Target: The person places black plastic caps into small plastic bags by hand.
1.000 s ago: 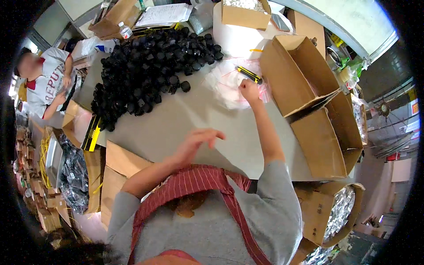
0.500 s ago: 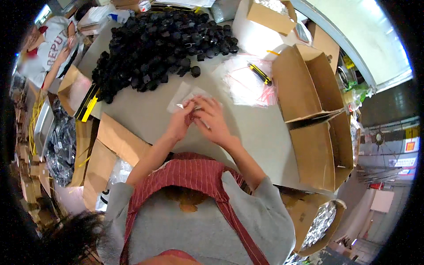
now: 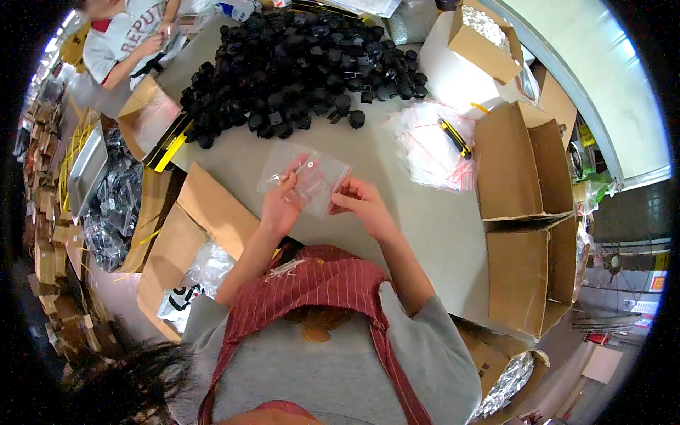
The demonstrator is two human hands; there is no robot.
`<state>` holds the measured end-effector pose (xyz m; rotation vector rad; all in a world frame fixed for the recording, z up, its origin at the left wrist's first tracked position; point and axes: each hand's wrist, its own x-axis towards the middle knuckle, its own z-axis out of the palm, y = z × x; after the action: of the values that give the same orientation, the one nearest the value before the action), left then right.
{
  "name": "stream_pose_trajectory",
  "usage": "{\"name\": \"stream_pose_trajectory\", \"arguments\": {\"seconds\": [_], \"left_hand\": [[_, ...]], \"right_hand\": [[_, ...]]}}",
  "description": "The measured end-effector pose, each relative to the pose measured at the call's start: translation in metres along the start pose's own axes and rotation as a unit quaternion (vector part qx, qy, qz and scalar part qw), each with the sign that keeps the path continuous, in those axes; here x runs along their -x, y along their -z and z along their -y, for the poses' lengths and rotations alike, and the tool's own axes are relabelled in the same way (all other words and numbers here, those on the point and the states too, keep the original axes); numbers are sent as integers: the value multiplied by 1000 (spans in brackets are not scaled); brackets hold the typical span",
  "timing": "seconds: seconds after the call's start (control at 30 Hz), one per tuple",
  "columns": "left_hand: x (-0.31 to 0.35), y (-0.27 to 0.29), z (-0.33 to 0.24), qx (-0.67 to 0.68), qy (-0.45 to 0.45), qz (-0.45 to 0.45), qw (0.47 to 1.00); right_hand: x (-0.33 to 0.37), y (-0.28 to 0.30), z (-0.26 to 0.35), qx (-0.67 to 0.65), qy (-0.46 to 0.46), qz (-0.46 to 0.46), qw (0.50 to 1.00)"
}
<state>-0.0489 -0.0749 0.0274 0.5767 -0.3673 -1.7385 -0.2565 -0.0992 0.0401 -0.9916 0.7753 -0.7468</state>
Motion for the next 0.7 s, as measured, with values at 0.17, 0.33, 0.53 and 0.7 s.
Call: {"name": "stream_pose_trajectory", "arguments": {"seconds": [0.17, 0.33, 0.53, 0.7], "left_hand": [[4, 66, -11, -79, 10, -51, 996], [27, 36, -31, -598, -218, -258, 727], [35, -31, -33, -641, 53, 24, 765], [39, -17, -26, -485, 74, 50, 870]], "right_hand": [[-1, -4, -9, 20, 11, -38, 999], [4, -16, -4, 175, -9, -85, 981], [2, -53, -9, 117, 43, 37, 992], [10, -38, 12, 86, -70, 91, 990]]}}
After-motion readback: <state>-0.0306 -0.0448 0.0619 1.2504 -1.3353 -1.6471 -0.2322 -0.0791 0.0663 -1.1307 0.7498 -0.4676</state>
